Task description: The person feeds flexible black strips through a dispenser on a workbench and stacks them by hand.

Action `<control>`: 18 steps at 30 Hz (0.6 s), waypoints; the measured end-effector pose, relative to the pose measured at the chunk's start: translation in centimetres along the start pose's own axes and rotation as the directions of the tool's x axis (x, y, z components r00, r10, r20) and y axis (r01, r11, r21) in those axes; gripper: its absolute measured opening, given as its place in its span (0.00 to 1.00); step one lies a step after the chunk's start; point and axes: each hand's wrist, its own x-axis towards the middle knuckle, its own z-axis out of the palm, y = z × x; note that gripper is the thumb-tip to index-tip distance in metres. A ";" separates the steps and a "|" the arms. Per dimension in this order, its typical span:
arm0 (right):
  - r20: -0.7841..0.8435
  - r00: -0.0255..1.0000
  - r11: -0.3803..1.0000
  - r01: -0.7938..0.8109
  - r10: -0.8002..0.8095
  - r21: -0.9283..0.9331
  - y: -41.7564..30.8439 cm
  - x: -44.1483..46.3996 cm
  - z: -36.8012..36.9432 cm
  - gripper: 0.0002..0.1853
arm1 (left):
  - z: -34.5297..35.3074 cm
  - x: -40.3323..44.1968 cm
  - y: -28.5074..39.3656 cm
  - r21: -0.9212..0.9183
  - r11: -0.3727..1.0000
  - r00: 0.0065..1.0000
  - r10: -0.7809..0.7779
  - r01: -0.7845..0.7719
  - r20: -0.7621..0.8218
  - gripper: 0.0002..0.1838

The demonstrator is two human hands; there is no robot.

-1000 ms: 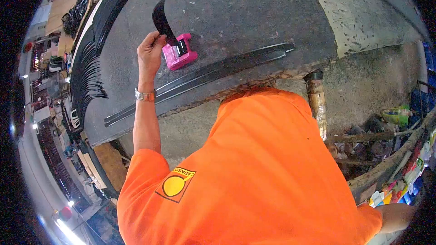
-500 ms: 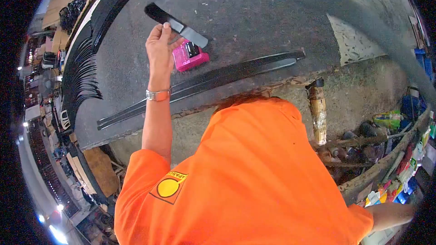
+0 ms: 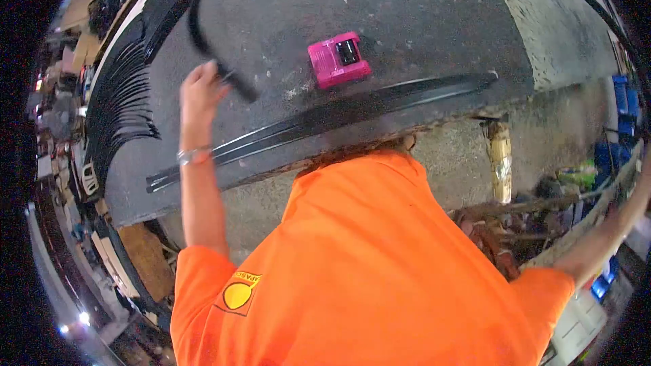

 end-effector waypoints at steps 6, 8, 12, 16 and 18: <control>0.175 0.893 0.866 0.327 -0.414 0.379 -18.2 -10.4 11.4 0.15 | -36.4 2.3 -1.6 0.984 0.093 0.802 0.594 -0.149 0.065 0.15; 0.135 0.825 0.767 0.432 -0.548 0.474 -29.3 -15.3 12.0 0.12 | -54.4 1.9 -1.3 0.967 -0.257 0.812 0.565 0.008 0.144 0.18; 0.074 0.690 0.556 0.509 -0.720 0.657 -49.0 -22.2 7.0 0.08 | -69.9 -12.4 7.0 0.979 0.136 0.754 0.625 0.152 -0.204 0.20; 0.068 0.646 0.383 0.362 -0.761 0.850 -60.4 -26.7 2.4 0.05 | -68.9 -20.3 6.7 0.777 0.130 0.571 0.606 0.616 -0.554 0.20; 0.003 0.649 0.296 0.343 -0.761 0.891 -63.0 -28.4 1.5 0.05 | -67.6 -21.7 5.1 0.724 0.158 0.527 0.585 0.672 -0.616 0.20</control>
